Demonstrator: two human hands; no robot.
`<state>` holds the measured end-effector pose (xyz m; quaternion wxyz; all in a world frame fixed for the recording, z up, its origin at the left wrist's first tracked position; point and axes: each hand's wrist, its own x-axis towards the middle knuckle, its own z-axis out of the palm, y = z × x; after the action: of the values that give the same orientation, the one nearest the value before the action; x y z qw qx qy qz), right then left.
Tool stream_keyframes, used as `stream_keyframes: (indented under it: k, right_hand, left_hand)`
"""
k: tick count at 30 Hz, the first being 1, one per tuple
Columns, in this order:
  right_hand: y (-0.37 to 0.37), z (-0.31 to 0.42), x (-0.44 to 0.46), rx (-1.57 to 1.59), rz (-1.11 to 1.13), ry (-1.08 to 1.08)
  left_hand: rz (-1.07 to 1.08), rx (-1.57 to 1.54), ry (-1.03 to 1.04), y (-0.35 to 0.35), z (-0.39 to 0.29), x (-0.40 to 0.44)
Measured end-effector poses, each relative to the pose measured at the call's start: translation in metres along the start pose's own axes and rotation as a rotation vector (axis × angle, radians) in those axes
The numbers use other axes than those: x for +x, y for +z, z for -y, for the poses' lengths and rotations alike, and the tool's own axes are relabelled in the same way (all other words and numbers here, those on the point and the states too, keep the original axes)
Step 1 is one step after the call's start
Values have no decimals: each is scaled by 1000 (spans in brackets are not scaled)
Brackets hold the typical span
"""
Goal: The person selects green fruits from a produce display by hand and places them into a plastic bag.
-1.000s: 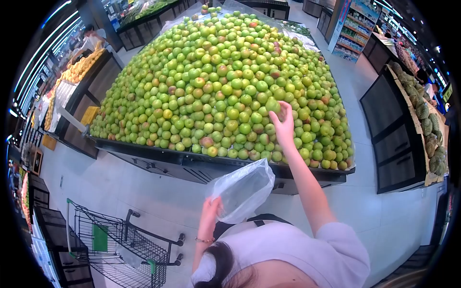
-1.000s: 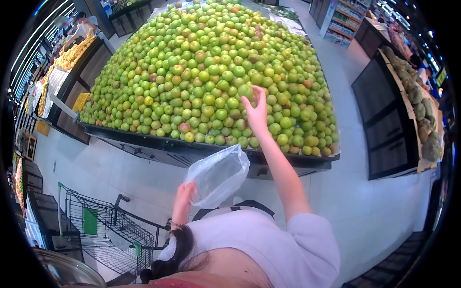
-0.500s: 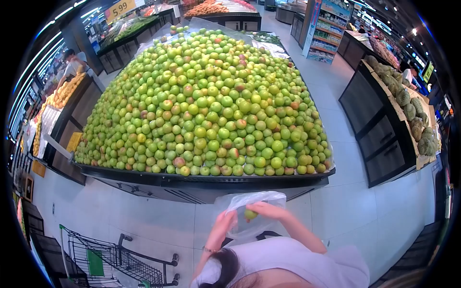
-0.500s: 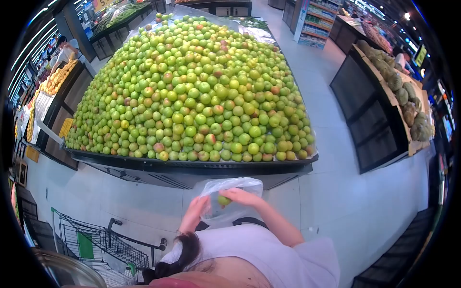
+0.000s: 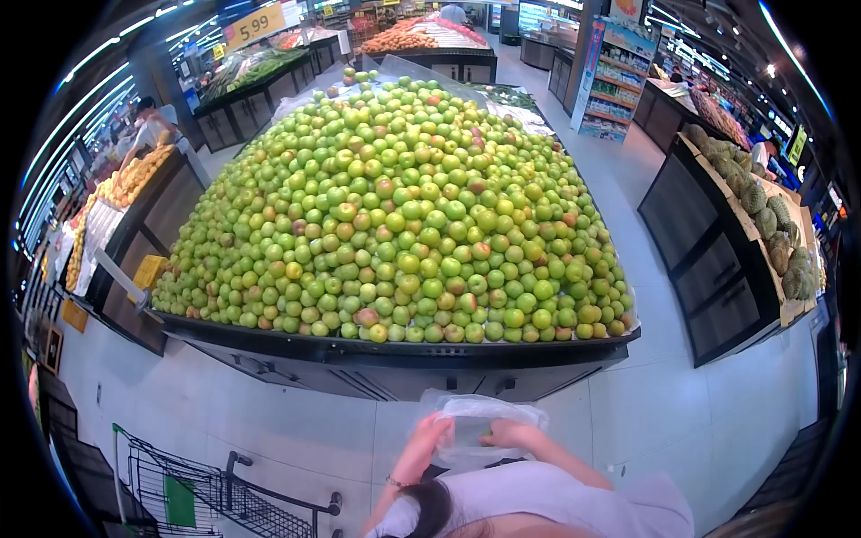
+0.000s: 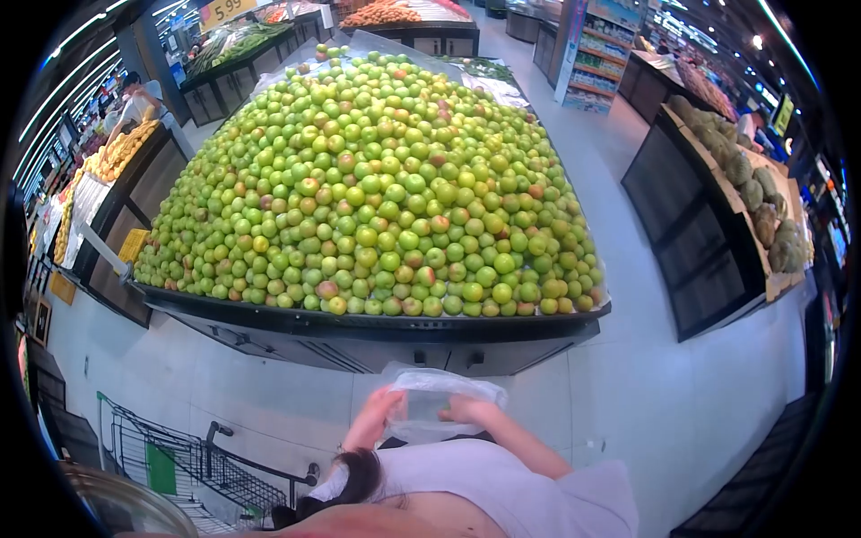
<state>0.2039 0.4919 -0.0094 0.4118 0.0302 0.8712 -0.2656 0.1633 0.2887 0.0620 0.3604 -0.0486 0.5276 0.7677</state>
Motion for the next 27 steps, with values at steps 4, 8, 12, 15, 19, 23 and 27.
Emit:
stream_keyframes:
  k: [4, 8, 12, 15, 19, 23, 27]
  right_hand:
    - [9, 39, 15, -126, 27, -44]
    - [25, 87, 31, -168, 84, -119]
    - [36, 135, 31, -182, 78, -231]
    - [34, 172, 22, -45, 26, -325]
    - [-6, 222, -5, 429, -179, -557]
    - [-49, 227, -11, 557, -691, -543]
    - [-75, 219, -7, 405, -1053, -469]
  left_hand:
    - [-30, -14, 18, -51, 4, -14]
    - [-197, -40, 64, -88, -5, -50]
    - [-297, 37, 136, -134, -13, -85]
    - [-382, 22, 136, -167, -20, -98]
    - [-402, -51, 136, -196, -28, -113]
    - [-337, -90, 129, -215, -32, -121]
    - [-378, -103, 158, -221, -39, -122]
